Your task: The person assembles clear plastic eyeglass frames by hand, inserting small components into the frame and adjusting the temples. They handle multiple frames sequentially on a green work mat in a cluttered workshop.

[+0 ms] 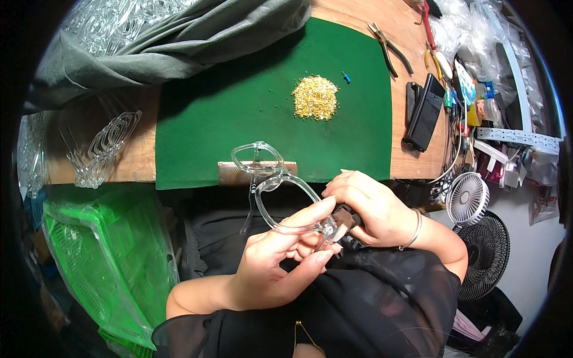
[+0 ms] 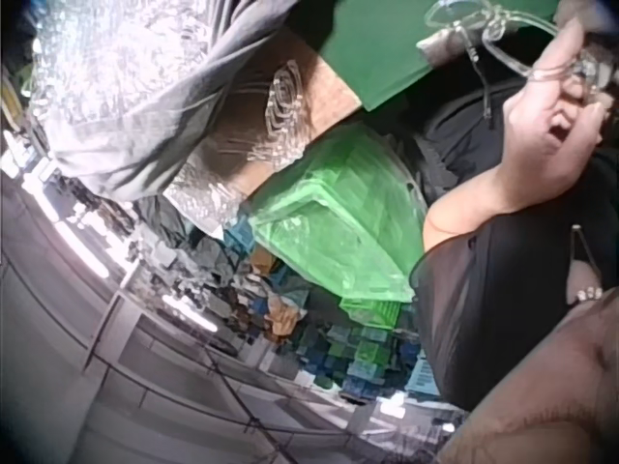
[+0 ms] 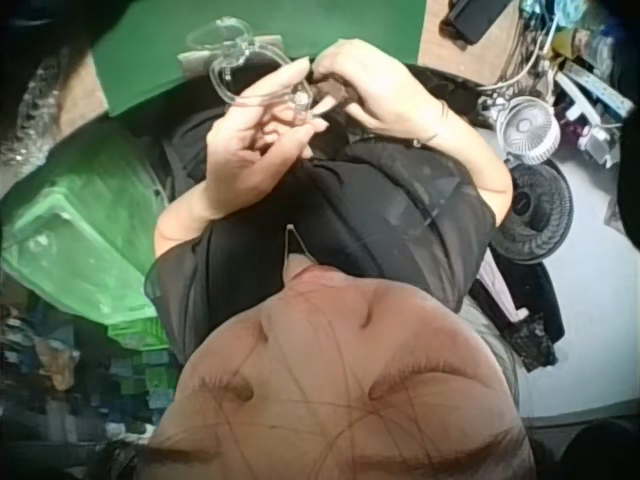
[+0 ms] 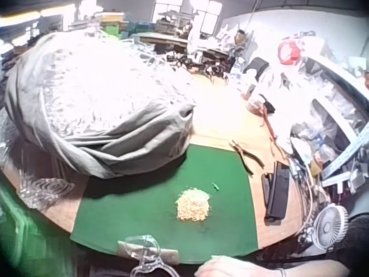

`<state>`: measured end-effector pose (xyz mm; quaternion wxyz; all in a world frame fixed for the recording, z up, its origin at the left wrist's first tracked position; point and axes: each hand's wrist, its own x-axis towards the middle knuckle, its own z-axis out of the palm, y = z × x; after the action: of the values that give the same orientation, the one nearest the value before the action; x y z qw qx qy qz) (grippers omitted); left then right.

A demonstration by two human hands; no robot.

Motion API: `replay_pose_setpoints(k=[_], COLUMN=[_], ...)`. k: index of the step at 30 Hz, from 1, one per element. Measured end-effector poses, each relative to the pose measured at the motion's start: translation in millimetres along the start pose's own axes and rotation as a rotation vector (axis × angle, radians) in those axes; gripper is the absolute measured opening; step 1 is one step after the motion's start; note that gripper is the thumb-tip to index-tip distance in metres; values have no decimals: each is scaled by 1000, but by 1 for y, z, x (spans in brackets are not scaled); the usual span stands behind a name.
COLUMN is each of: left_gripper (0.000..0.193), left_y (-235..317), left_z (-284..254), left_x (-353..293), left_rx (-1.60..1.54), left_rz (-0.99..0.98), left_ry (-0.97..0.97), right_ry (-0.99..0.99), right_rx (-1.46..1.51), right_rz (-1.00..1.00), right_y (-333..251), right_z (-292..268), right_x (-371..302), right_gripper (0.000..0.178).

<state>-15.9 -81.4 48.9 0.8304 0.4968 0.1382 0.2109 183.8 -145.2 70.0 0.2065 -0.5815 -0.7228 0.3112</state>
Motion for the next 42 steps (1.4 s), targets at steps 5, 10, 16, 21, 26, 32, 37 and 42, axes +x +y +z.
replay_pose_setpoints(k=[5, 10, 16, 21, 26, 32, 37, 42], left_gripper=[51, 51, 53, 56, 58, 50, 48, 43], left_y=[0, 1, -2, -2, -2, 4, -9, -9], left_z=[4, 1, -2, -3, -1, 2, 3, 2], left_x=[0, -1, 5, 7, 11, 7, 11, 8], left_rx=[22, 108, 342, 419, 437, 501, 590, 612], left_rz=[11, 40, 226, 268, 337, 250, 425, 411], left_ry=[79, 51, 46, 25, 22, 20, 91, 86], right_ry=[-21, -37, -44, 32, 109, 166, 212, 170], right_rx=[-72, -89, -106, -128, -189, -200, -222, -210], right_rz=[-57, -79, -81, -116, -150, -171, -189, -166], right_y=[-4, -7, -5, -1, 1, 1, 4, 5], right_z=[-3, -4, -2, 3, 7, 11, 18, 20], right_x=[6, 9, 6, 4, 3, 5, 4, 3], right_gripper=[31, 31, 27, 23, 24, 23, 22, 23])
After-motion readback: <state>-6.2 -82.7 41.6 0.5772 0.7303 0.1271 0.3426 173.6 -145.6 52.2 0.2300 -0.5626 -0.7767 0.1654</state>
